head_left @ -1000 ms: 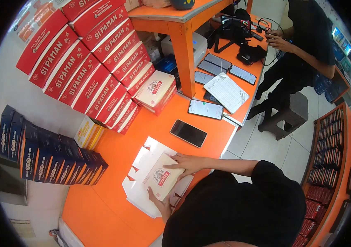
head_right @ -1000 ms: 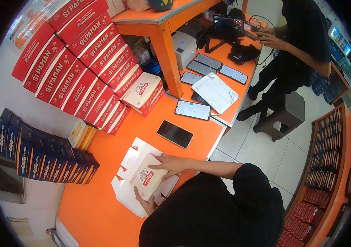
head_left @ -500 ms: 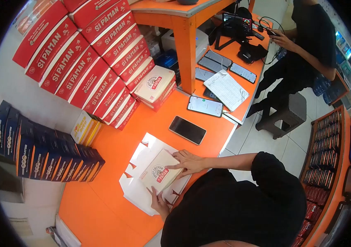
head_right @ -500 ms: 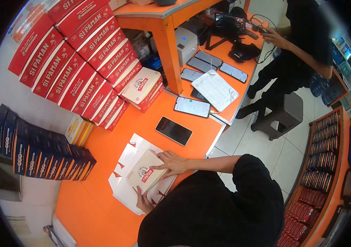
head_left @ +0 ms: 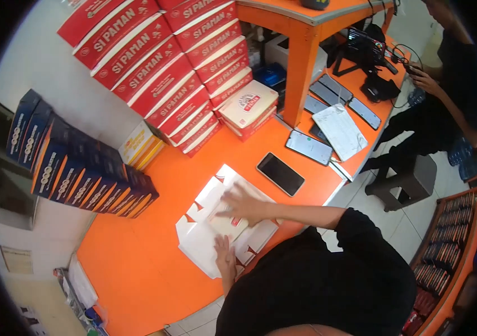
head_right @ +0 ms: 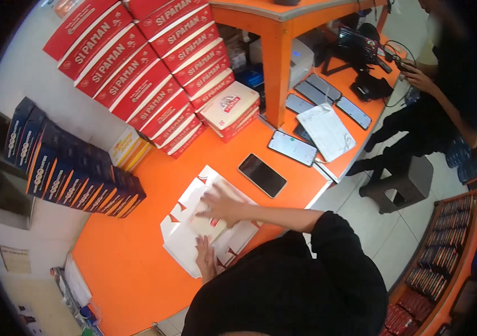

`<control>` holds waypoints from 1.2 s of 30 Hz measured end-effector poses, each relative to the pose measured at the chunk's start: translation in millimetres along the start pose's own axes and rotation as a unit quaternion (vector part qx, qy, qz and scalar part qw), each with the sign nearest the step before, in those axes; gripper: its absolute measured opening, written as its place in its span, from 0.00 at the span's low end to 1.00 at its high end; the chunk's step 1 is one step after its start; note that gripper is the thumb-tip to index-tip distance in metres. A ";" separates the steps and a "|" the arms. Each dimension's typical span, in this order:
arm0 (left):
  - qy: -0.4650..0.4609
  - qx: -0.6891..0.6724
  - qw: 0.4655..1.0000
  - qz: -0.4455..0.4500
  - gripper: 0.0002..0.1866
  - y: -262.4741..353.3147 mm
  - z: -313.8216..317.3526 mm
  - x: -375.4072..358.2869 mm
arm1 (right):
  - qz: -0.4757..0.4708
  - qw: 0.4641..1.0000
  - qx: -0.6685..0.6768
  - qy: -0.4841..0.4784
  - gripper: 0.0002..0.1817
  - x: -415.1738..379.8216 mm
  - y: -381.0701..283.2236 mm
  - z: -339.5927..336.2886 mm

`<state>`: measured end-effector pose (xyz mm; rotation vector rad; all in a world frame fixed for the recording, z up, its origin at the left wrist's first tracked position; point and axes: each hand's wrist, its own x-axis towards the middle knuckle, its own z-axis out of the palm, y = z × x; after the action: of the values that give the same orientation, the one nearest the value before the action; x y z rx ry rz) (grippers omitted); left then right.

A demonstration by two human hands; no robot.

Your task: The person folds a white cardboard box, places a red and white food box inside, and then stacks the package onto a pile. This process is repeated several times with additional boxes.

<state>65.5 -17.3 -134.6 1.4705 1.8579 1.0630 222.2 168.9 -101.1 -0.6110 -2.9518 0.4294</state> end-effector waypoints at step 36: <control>-0.067 -0.219 0.966 -0.119 0.06 32.5 -1.3 18.1 | -0.051 0.952 0.302 -0.028 0.14 -116.2 15.4 -28.8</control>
<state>77.4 2.8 -105.6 1.0095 1.5325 1.1339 338.7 143.1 -82.5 -0.3663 -2.6539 1.2791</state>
